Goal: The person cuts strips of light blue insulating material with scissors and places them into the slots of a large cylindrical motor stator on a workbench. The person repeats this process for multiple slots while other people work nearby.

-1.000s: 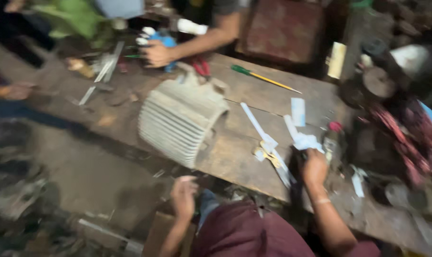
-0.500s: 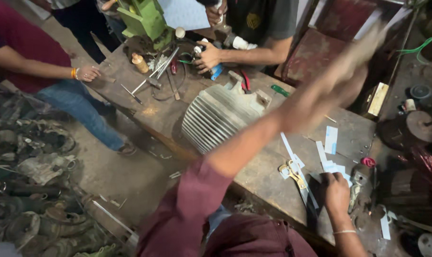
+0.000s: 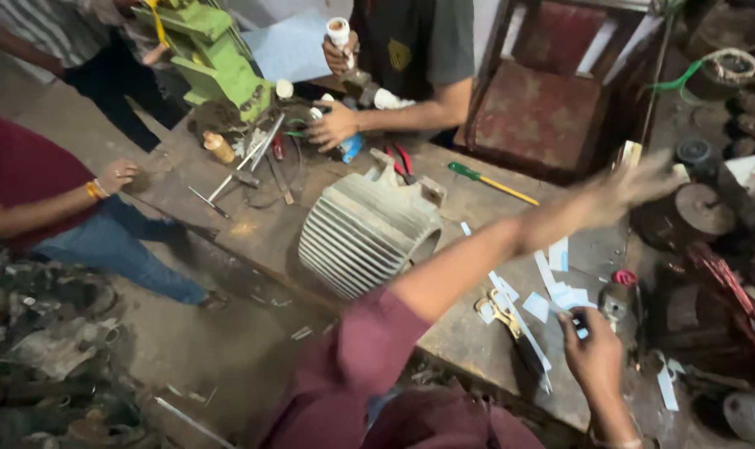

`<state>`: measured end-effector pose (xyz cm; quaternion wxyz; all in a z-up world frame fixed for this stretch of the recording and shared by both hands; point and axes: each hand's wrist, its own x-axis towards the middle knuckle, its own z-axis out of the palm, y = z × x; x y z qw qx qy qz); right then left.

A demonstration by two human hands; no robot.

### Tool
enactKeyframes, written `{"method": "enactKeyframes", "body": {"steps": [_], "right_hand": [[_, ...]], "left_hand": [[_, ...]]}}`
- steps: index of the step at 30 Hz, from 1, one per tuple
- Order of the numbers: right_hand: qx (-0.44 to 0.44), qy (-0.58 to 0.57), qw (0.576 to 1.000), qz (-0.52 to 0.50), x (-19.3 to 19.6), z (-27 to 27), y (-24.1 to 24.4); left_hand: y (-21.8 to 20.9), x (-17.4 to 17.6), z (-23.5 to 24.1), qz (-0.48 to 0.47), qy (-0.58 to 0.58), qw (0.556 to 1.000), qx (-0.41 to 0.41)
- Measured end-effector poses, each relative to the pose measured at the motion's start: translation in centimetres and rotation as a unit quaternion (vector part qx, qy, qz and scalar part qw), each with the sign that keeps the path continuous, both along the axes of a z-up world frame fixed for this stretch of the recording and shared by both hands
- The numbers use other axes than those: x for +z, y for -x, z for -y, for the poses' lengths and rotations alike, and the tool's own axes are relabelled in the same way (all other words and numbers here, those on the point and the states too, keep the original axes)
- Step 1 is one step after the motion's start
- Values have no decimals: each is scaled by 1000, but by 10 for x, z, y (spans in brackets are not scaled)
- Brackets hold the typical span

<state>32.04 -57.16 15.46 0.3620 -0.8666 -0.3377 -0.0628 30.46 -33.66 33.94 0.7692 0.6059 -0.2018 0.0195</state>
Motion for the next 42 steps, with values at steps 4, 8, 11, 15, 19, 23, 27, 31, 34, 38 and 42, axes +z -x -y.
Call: {"method": "enactKeyframes", "body": {"steps": [4, 8, 11, 15, 19, 23, 27, 31, 34, 38, 42], "right_hand": [[36, -14, 998, -48, 15, -27, 15], [71, -45, 996, -28, 31, -42, 31], [42, -36, 994, -90, 39, -42, 38], [55, -44, 986, -150, 47, -22, 51], [93, -56, 986, -130, 54, -23, 60], [121, -63, 961, -242, 60, -29, 75], [174, -45, 974, -139, 77, -45, 82], [240, -43, 970, -25, 90, -47, 94], [255, -29, 966, -19, 93, -49, 99], [258, -40, 963, -63, 87, -48, 99], [249, -72, 963, -78, 79, -43, 97]], "left_hand": [[-109, 42, 15, -27, 144, 988, 41], [-152, 55, -2, -50, 191, 974, 114], [-142, 59, -13, -12, 165, 976, 138], [-25, 1, 1, 187, -59, 958, 212], [119, -65, 24, 35, -353, 883, 309], [183, -100, 44, -82, -240, 910, 328], [202, -115, 52, -151, -200, 872, 420], [211, -128, 55, -119, -131, 866, 467], [215, -130, 53, -115, -160, 848, 492], [216, -127, 54, -93, -195, 827, 519], [215, -125, 55, -58, -189, 834, 515]]}}
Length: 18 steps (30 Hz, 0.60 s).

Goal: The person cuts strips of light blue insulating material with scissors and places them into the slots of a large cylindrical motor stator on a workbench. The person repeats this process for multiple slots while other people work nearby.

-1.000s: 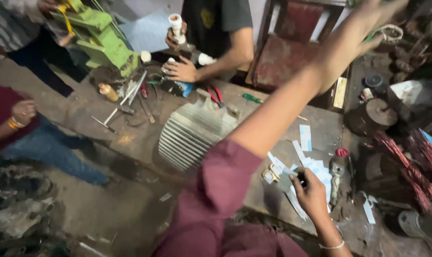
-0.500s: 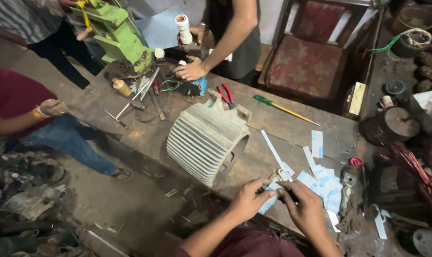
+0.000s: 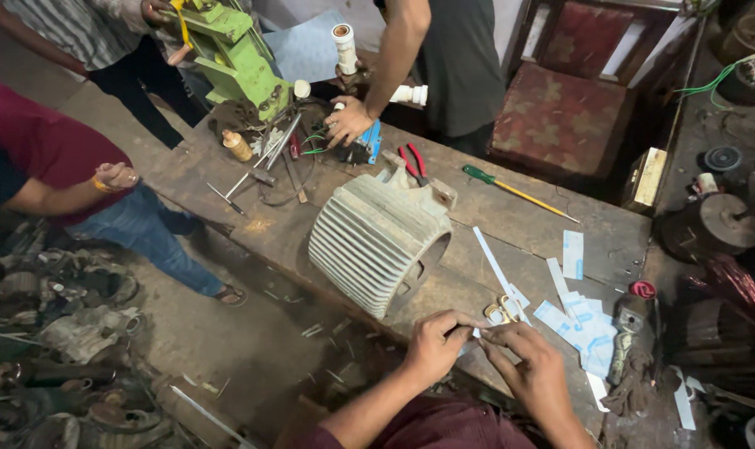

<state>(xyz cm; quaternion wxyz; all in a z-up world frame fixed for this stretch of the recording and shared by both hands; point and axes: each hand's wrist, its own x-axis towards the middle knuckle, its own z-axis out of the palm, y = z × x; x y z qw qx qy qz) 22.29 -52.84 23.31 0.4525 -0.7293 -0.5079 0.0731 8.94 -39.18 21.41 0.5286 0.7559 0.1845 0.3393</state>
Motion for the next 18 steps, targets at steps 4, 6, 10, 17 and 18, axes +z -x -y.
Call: {"method": "enactKeyframes", "body": {"steps": [4, 6, 10, 17, 18], "right_hand": [[-61, 13, 996, -63, -12, -2, -1], [-67, -33, 997, -20, -18, -5, -2], [-96, 18, 983, -158, -18, -9, -5], [-39, -46, 992, 108, 11, 7, -2], [-40, -43, 991, 121, 15, 8, 1]], "left_hand": [[-4, 6, -5, 10, 35, 997, -74], [-8, 11, -4, 1, 33, 997, -63], [-12, 30, 5, 25, 25, 999, -8], [3, 44, -6, -11, -75, 996, -52], [3, 43, -8, -17, -65, 996, -57]]}}
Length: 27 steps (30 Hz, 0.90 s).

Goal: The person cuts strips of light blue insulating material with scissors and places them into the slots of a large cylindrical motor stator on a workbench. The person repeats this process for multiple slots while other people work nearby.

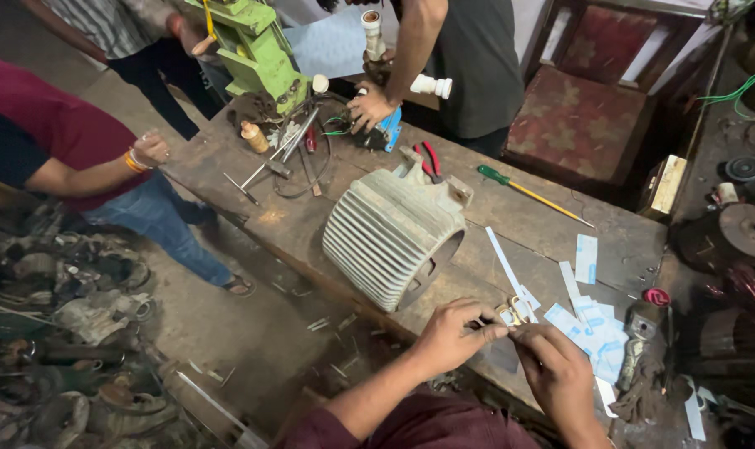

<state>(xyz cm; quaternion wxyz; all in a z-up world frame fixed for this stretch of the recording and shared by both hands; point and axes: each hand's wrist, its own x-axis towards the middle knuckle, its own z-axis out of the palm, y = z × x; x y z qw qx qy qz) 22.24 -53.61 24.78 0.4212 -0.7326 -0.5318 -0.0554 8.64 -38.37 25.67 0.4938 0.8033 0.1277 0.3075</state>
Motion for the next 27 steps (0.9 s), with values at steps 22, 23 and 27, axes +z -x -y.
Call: {"method": "enactKeyframes", "body": {"steps": [22, 23, 27], "right_hand": [[51, 66, 942, -326, -49, -1, -16], [18, 103, 948, -302, -46, -1, -18], [-75, 190, 932, -299, -33, 6, -24]], "left_hand": [[12, -22, 14, -121, 20, 992, -14], [12, -23, 11, -114, 119, 986, -25], [15, -30, 1, -204, 121, 967, -90]]}}
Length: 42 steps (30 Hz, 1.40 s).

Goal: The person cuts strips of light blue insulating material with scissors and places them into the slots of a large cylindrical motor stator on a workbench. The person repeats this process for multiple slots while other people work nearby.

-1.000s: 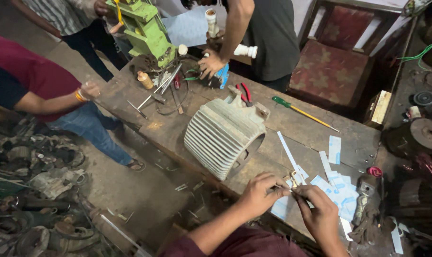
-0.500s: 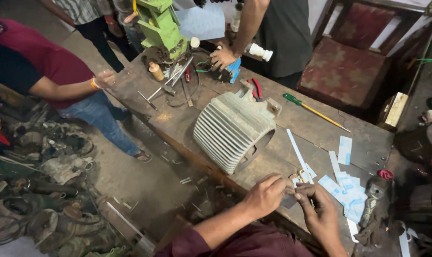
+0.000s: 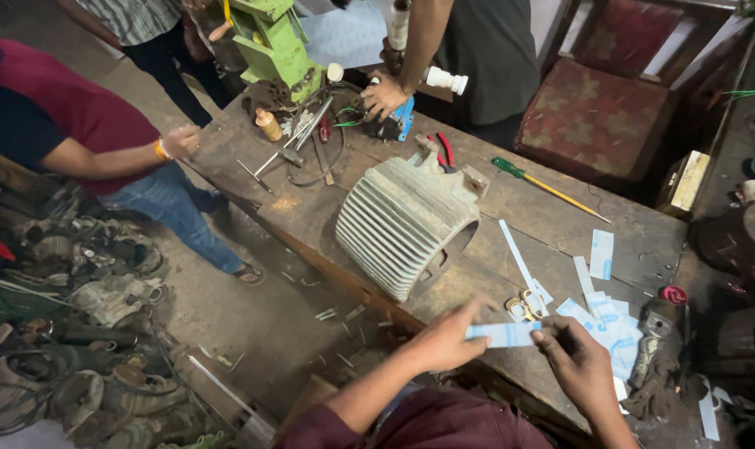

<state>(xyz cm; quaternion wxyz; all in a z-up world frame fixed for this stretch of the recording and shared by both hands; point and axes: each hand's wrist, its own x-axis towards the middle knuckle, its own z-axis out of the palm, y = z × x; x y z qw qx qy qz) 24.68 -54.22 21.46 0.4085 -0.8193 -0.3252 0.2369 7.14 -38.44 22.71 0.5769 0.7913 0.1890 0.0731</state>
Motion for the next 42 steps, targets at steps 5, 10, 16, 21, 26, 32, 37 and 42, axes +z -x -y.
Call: {"method": "enactKeyframes", "body": {"steps": [5, 10, 16, 21, 26, 32, 37, 42], "right_hand": [[89, -101, 977, 166, 13, 4, 16], [115, -164, 955, 221, 27, 1, 31], [108, -185, 950, 229, 19, 0, 38], [23, -127, 981, 143, -11, 1, 28], [-29, -79, 996, 43, -35, -3, 24], [99, -216, 955, 180, -25, 12, 28], [31, -66, 996, 46, -37, 18, 27], [48, -186, 975, -109, -80, 15, 16]], "left_hand": [[-2, -5, 10, 134, -140, 980, 44], [-7, -4, 17, 197, -136, 965, 105], [-6, -7, 18, 176, -119, 969, 128], [-10, -10, 24, 160, -60, 980, 107], [-15, -16, 33, 188, -9, 972, 144], [-8, -31, 18, 83, 52, 991, 86], [-8, -34, 19, 66, 4, 993, 100], [-15, -37, 18, 141, -89, 985, 54]]}}
